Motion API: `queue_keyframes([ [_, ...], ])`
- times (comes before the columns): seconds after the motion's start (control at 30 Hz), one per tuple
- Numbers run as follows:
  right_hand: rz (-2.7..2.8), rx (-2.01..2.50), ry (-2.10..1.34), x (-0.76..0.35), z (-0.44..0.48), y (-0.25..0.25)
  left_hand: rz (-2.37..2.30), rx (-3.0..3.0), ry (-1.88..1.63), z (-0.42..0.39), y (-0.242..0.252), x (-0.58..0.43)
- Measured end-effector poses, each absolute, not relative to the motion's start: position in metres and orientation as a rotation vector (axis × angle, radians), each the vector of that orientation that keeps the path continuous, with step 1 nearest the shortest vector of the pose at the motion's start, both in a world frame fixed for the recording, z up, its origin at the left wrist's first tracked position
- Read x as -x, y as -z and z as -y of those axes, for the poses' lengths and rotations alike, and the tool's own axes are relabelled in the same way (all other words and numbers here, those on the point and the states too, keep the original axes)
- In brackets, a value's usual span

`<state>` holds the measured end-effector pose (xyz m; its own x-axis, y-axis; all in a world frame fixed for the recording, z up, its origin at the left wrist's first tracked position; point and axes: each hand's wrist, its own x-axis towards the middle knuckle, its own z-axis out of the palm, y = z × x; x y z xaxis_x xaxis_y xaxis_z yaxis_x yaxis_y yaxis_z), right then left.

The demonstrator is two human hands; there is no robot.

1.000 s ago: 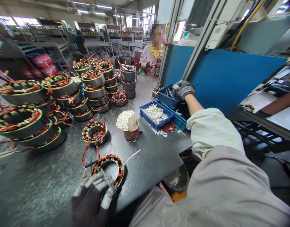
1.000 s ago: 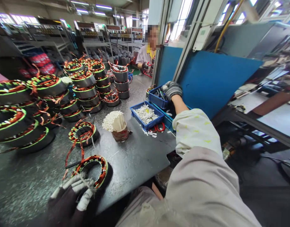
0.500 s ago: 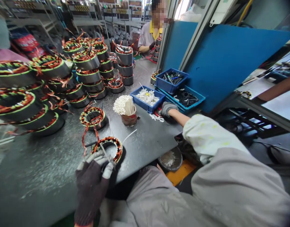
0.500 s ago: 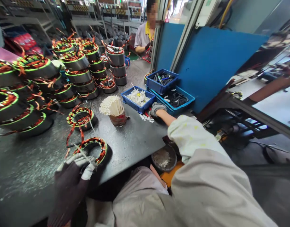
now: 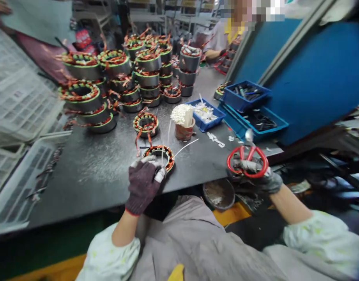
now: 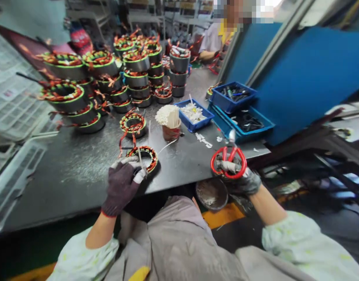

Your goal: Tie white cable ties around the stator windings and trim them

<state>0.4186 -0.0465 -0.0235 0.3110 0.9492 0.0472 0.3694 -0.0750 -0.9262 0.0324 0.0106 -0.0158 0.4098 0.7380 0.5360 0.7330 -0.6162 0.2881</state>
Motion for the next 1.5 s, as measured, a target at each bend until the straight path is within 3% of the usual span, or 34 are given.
queue_keyframes([
  [0.07, 1.185, 1.547, -0.906, -0.402, 0.049, 0.029, -1.382, -2.592, -0.957, -0.011, 0.015, -0.029],
  [0.23, 1.476, 1.553, -0.758, -0.370, 0.031, 0.026, -1.307, -2.512, -0.816, -0.006, 0.009, -0.010],
  [0.47, 1.443, 1.290, -1.116, -0.342, 0.008, 0.038, -1.337, -2.419, -0.769, 0.005, 0.002, -0.007],
  [0.77, 1.948, 1.546, -0.575, -0.343, -0.001, 0.061, -1.368, -2.429, -0.787, 0.007, 0.004, -0.009],
  [0.93, 2.240, 1.383, -0.372, -0.308, -0.006, 0.064, -1.402, -2.415, -0.801, 0.011, 0.007, -0.011],
  [1.1, 2.303, 1.333, -0.434, -0.287, -0.014, 0.058, -1.468, -2.391, -0.825, 0.015, 0.009, -0.016],
  [1.3, 2.467, 1.576, -0.707, -0.300, -0.016, 0.040, -1.531, -2.408, -0.813, 0.017, 0.009, -0.022],
  [1.5, 2.545, 1.737, -0.725, -0.307, -0.012, 0.030, -1.566, -2.375, -0.889, 0.020, 0.010, -0.027],
])
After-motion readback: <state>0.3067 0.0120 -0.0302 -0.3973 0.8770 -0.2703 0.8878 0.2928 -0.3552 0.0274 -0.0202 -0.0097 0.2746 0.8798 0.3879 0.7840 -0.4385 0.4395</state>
